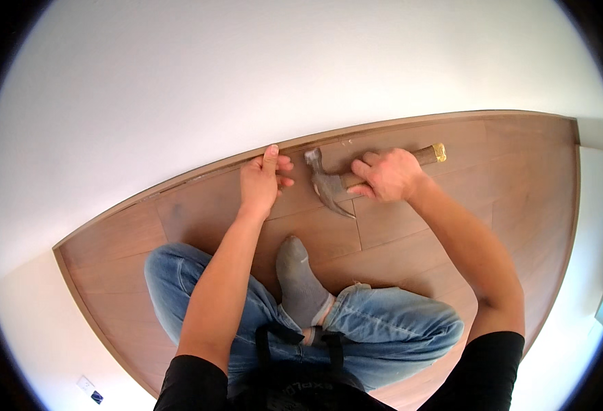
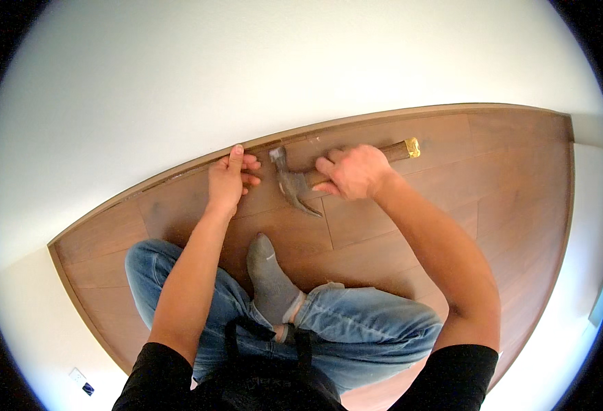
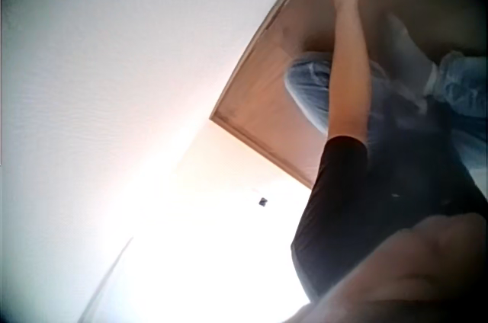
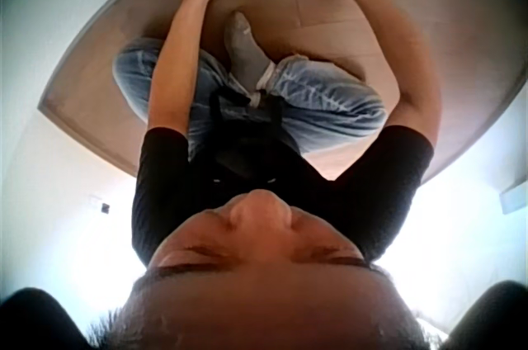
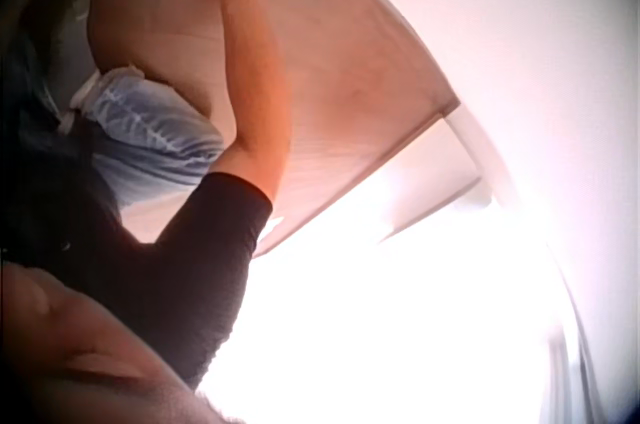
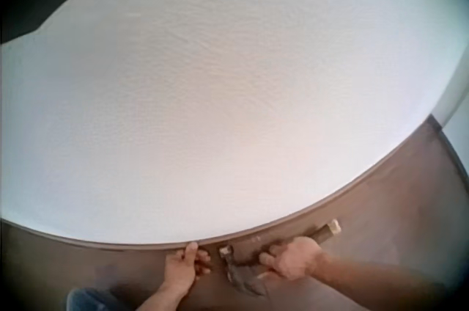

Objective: The person positions wooden baseboard trim against a wall and secures it using a hammer and a nail gun while sitting on the floor.

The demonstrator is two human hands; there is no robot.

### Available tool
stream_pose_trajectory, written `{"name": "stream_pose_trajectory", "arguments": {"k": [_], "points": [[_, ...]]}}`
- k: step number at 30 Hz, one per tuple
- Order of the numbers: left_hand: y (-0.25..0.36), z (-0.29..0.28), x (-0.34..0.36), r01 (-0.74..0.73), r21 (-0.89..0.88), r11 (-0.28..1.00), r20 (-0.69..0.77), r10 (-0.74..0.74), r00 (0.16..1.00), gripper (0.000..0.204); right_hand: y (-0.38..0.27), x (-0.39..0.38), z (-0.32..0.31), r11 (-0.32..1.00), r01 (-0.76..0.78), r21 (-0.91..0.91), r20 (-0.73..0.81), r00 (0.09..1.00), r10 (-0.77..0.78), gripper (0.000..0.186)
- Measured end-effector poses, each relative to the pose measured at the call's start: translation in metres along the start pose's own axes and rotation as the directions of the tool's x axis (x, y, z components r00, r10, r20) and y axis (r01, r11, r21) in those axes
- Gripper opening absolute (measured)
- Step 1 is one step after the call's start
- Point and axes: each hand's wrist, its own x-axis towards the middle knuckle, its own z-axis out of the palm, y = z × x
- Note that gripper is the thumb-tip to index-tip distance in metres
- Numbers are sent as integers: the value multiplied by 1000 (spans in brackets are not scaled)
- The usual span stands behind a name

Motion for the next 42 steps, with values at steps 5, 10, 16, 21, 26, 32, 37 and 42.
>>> {"name": "stream_pose_trajectory", "arguments": {"k": [5,10,16,21,26,32,37,42], "points": [[-2,1,4,-17,-3,1000,-2,17,1000,50,-3,-6,6,998,-55,8,24,998,55,47],[-2,0,2,-10,20,1000,-8,10,1000,51,-9,-6,-7,998,-40,46,183,983,31,50],[-5,0,5,-20,47,999,27,18,999,56,-1,1,0,998,-50,39,133,990,44,49],[-2,1,2,-20,52,998,41,18,999,57,-3,3,-5,999,-39,30,175,984,34,50],[1,1,0,-41,53,998,58,38,998,60,-4,-3,-4,998,-69,12,194,979,66,51],[-1,-1,0,-23,56,998,57,20,998,60,-5,-6,-3,998,-39,41,145,989,32,51],[1,1,0,-33,59,998,63,29,998,60,0,-3,0,999,29,17,151,988,-31,51],[5,2,-3,-32,64,997,50,28,998,59,-5,-3,-1,994,-101,46,142,985,94,52]]}}
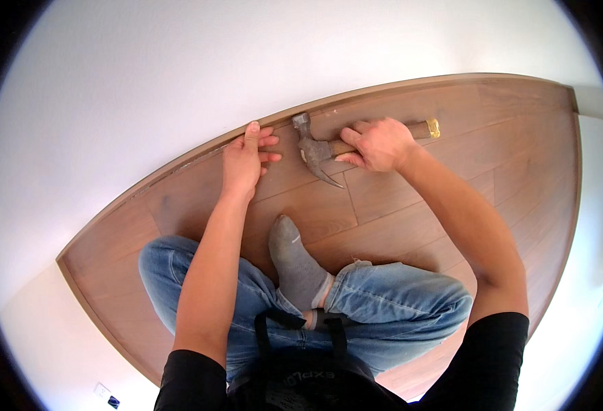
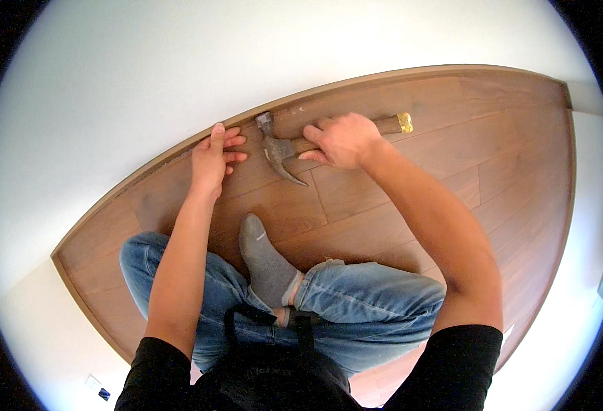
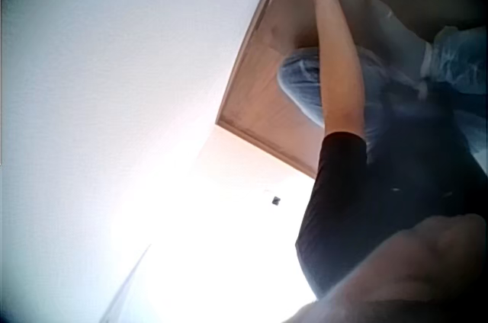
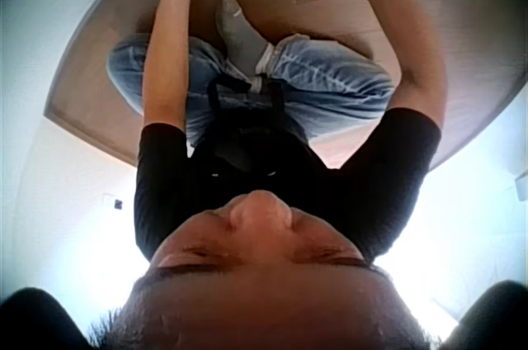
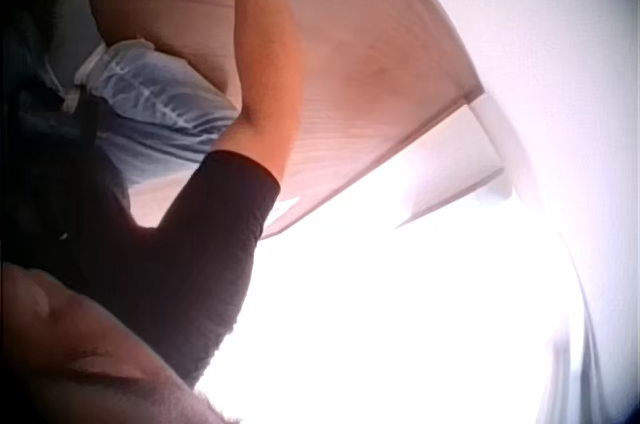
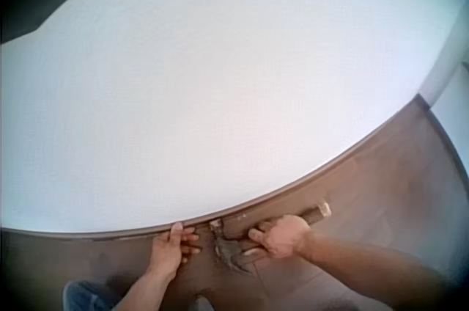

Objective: The person positions wooden baseboard trim against a wall and secures it using a hammer and a nail gun while sitting on the floor.

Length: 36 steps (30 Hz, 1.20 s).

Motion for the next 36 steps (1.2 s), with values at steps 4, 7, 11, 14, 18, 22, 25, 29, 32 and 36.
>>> {"name": "stream_pose_trajectory", "arguments": {"k": [4,7,11,14,18,22,25,29,32,36], "points": [[-4,0,2,15,-9,1000,5,-15,1000,58,2,-1,5,995,90,-31,-27,995,-91,52],[-2,-2,3,24,-12,1000,2,-24,1000,58,4,-3,7,996,91,-25,-161,983,-93,48],[-4,0,3,18,-51,999,-13,-18,1000,55,6,-2,7,997,61,-42,-212,975,-69,47],[-6,-2,5,33,-44,998,-17,-34,999,55,5,-1,5,991,115,-71,-130,984,-124,47],[-6,-3,6,35,-40,999,-22,-36,999,55,5,-1,8,996,71,-51,-172,982,-79,47],[-5,0,3,52,-34,998,-24,-53,998,56,-2,-14,20,992,114,-53,-268,955,-124,48],[-5,-3,3,53,-31,998,-31,-54,998,55,-28,-37,23,999,-28,47,-118,992,34,50],[-4,0,-1,25,-24,999,-13,-26,1000,55,-55,-80,56,985,-113,127,-190,972,136,50],[-6,-2,1,9,-42,999,-2,-9,1000,56,-73,-101,67,959,-226,169,-219,940,260,50],[-8,-3,3,-17,-51,999,21,18,1000,57,-92,-120,76,915,-348,205,-178,906,385,52]]}}
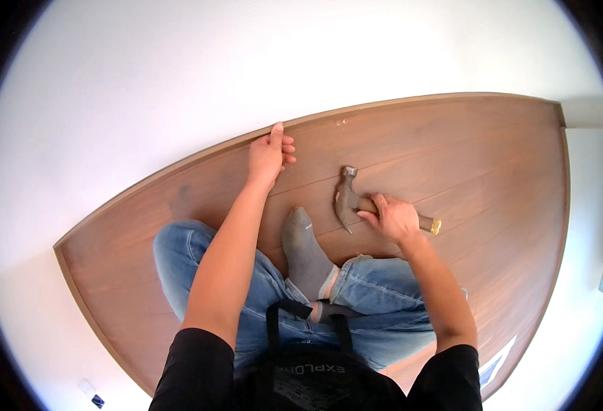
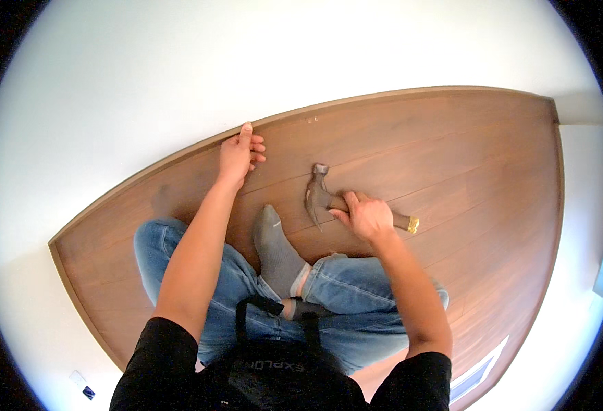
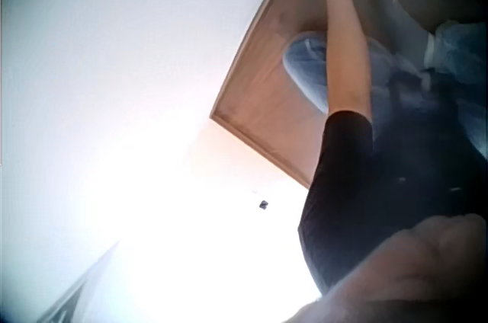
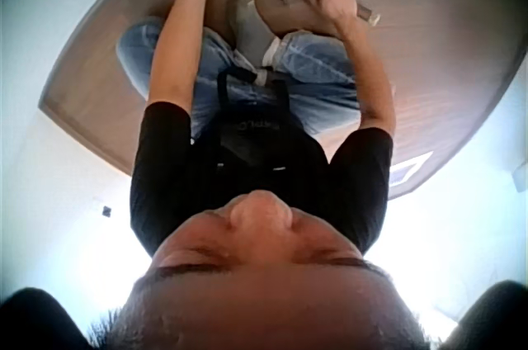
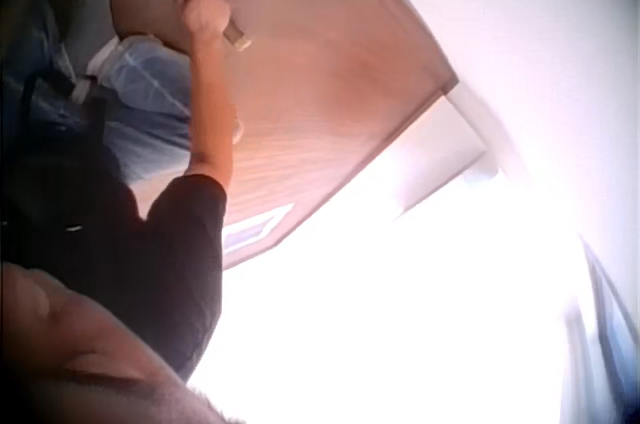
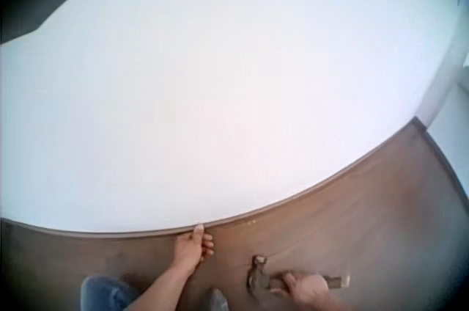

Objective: The person positions wooden baseboard trim against a wall and secures it using a hammer and a nail gun while sitting on the floor.

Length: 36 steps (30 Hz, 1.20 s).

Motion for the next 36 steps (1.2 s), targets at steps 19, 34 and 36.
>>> {"name": "stream_pose_trajectory", "arguments": {"k": [19,34,36], "points": [[-38,-47,16,-150,41,988,-232,155,960,53,-151,76,-128,309,630,712,-697,687,205,14],[-24,-40,17,-150,-21,988,-252,140,958,50,-181,187,-101,606,570,556,-829,432,354,20],[-23,-43,16,-148,-23,989,-256,137,957,49,-184,190,-104,597,572,563,-825,428,368,20]]}}
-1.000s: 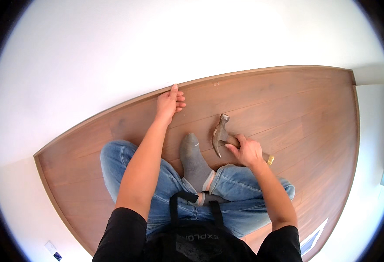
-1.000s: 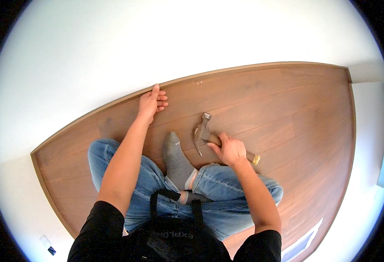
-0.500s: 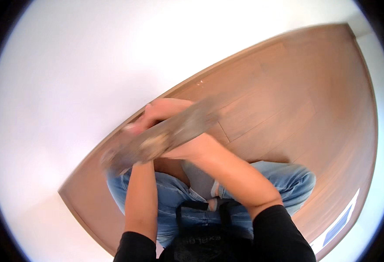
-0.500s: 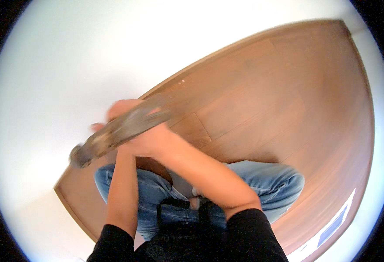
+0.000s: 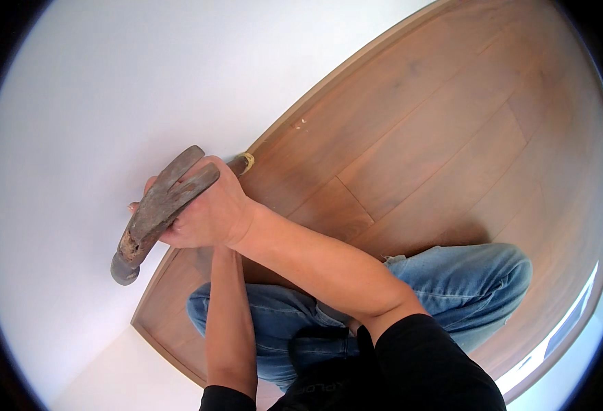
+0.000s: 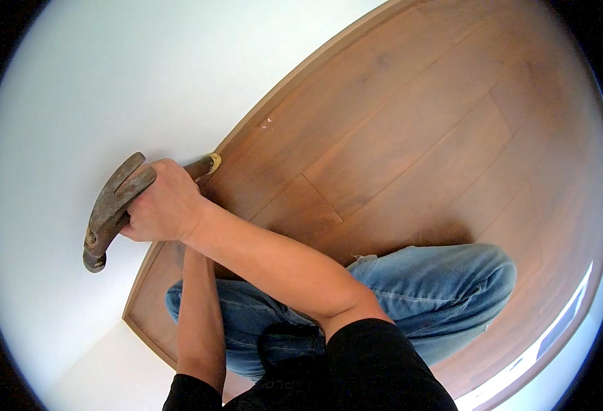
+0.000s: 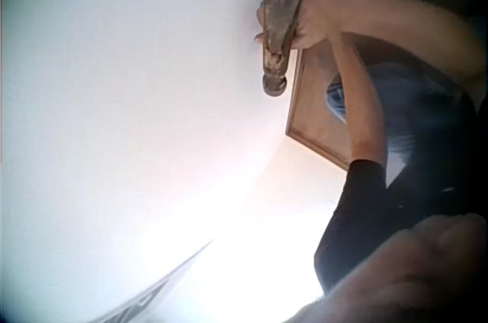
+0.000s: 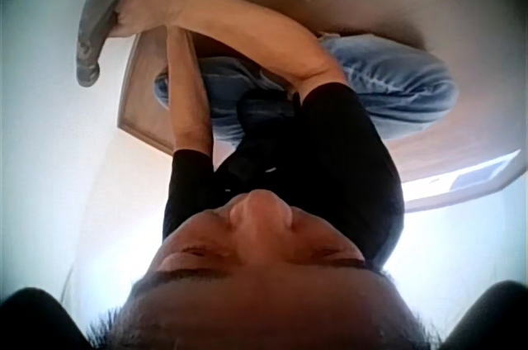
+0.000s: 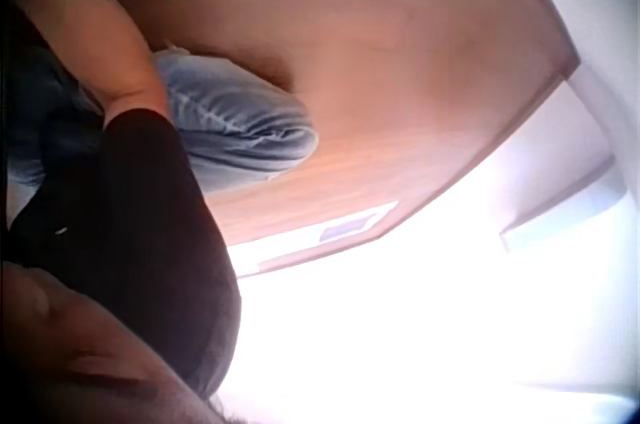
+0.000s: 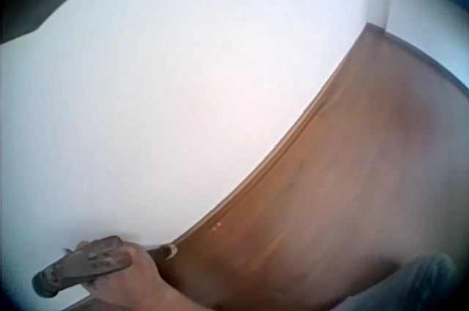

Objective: The person positions wooden baseboard trim against a wall and secures it using a hammer and a nail gun while sitting on the floor.

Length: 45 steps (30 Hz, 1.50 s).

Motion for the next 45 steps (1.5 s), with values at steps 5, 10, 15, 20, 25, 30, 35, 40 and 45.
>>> {"name": "stream_pose_trajectory", "arguments": {"k": [5,10,15,20,25,30,35,40,45], "points": [[-3,-4,-4,7,-9,1000,-7,-7,1000,48,-16,4,-5,953,-119,280,98,991,95,24],[0,4,2,4,-12,1000,10,-3,1000,47,9,-1,-5,997,-5,-80,46,999,9,21],[-7,10,-3,22,-22,1000,22,-21,1000,46,5,-1,-23,988,-98,-116,276,953,126,20],[-9,-3,-16,33,-48,998,14,-33,999,46,-24,-9,-38,992,-129,-19,343,931,127,33],[-16,-13,-16,60,-83,995,53,-56,997,45,-45,-44,-90,915,-135,-381,586,730,352,30],[-11,-9,-20,45,-92,995,244,-22,969,37,-36,-57,-151,577,-346,-739,283,618,733,47],[22,-53,-25,-347,444,826,524,75,849,37,25,-98,-224,477,-189,-858,306,558,772,57],[78,-165,-47,-539,779,319,494,217,842,38,42,-117,-254,430,-172,-886,285,529,799,63],[21,-300,-45,-384,921,-61,380,346,858,37,43,-146,-233,582,-98,-807,414,609,677,58]]}}
